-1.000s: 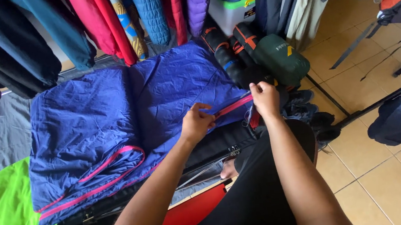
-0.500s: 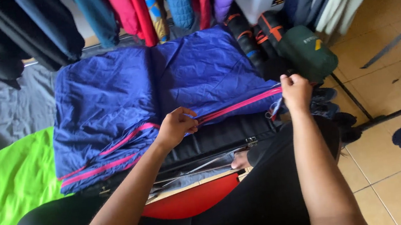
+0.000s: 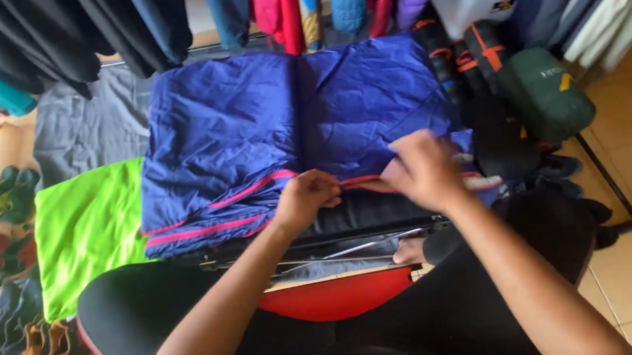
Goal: The person is smoothing out and folding a blue sleeping bag with a white lining on top of a black suitcase.
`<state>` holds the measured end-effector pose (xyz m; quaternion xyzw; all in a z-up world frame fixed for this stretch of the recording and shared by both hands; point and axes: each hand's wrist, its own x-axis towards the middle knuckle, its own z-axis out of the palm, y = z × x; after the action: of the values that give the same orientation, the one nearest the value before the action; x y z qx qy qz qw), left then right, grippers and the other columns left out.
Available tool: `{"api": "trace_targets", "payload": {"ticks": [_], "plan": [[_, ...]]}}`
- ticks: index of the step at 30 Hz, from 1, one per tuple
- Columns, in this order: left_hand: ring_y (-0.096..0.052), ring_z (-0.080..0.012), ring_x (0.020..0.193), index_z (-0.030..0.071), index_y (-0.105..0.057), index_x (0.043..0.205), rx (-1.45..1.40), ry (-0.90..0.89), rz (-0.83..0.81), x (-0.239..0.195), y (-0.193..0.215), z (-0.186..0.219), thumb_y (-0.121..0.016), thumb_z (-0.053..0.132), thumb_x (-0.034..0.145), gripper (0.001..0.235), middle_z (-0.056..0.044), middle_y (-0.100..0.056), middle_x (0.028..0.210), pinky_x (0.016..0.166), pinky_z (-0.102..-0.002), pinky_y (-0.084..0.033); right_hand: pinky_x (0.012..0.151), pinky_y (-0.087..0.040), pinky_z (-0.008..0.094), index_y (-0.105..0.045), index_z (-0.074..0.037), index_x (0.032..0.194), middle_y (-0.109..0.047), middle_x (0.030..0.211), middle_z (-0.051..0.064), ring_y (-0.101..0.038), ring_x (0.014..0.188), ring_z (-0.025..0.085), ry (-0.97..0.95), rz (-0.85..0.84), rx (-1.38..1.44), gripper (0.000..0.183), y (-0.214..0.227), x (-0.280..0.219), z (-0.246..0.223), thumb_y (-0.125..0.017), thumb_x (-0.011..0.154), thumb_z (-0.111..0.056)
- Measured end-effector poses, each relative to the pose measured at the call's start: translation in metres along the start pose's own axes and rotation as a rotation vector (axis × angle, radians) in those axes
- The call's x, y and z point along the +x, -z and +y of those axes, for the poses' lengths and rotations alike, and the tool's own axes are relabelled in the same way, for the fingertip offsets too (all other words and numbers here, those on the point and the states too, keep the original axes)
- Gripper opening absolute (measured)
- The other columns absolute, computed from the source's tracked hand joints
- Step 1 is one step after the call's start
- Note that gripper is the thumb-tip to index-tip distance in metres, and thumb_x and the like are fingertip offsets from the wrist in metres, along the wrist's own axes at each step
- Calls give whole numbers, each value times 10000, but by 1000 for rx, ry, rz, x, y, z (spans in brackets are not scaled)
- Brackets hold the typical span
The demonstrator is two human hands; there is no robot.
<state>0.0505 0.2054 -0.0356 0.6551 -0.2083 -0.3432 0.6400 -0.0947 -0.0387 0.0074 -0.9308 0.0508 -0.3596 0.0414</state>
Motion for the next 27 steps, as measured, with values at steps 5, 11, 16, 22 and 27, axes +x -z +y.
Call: {"api": "trace_targets", "payload": {"ticks": [5, 11, 16, 22, 27], "plan": [[-770, -213, 693, 6, -736, 1043, 100, -45, 13, -5, 2, -3, -694, -20, 886, 165, -186, -748, 841, 659, -279, -668, 929, -514, 457, -642, -46, 1162, -656, 1117, 136, -666, 1088, 321, 375, -152, 253, 384, -23, -4, -62, -714, 935, -348], [-766, -112, 647, 170, -758, 936, 414, -59, 68, -25, 67, -4, -717, 93, 818, 147, 13, -766, 698, 674, -241, -617, 746, -544, 351, -690, -214, 1025, -664, 908, -18, -684, 905, 210, 425, -204, 98, 87, -46, -3, -25, -627, 966, -224], [-773, -243, 746, 194, -753, 942, 750, -72, 317, -74, 165, 16, -704, 163, 815, 139, -27, -762, 683, 754, -366, -578, 810, -595, 379, -683, -239, 1146, -741, 1003, 22, -735, 995, 237, 146, -470, 90, 184, -51, -4, 7, -544, 1035, -283], [-732, -273, 969, 297, -765, 954, 813, 139, 500, -113, 209, 26, -680, 347, 816, 170, 36, -785, 850, 907, -406, -557, 867, -591, 539, -800, -245, 1093, -791, 1066, 127, -764, 1058, 352, -124, -1248, -319, 335, -129, -7, 6, -555, 929, -405], [-730, -283, 965, 336, -796, 1002, 773, 131, 586, -96, 224, -17, -749, 412, 774, 245, 30, -774, 910, 904, -427, -574, 820, -602, 534, -713, -192, 1203, -715, 1108, 121, -736, 1011, 382, 114, -917, -40, 430, -83, 65, -189, -690, 847, -432]]}}
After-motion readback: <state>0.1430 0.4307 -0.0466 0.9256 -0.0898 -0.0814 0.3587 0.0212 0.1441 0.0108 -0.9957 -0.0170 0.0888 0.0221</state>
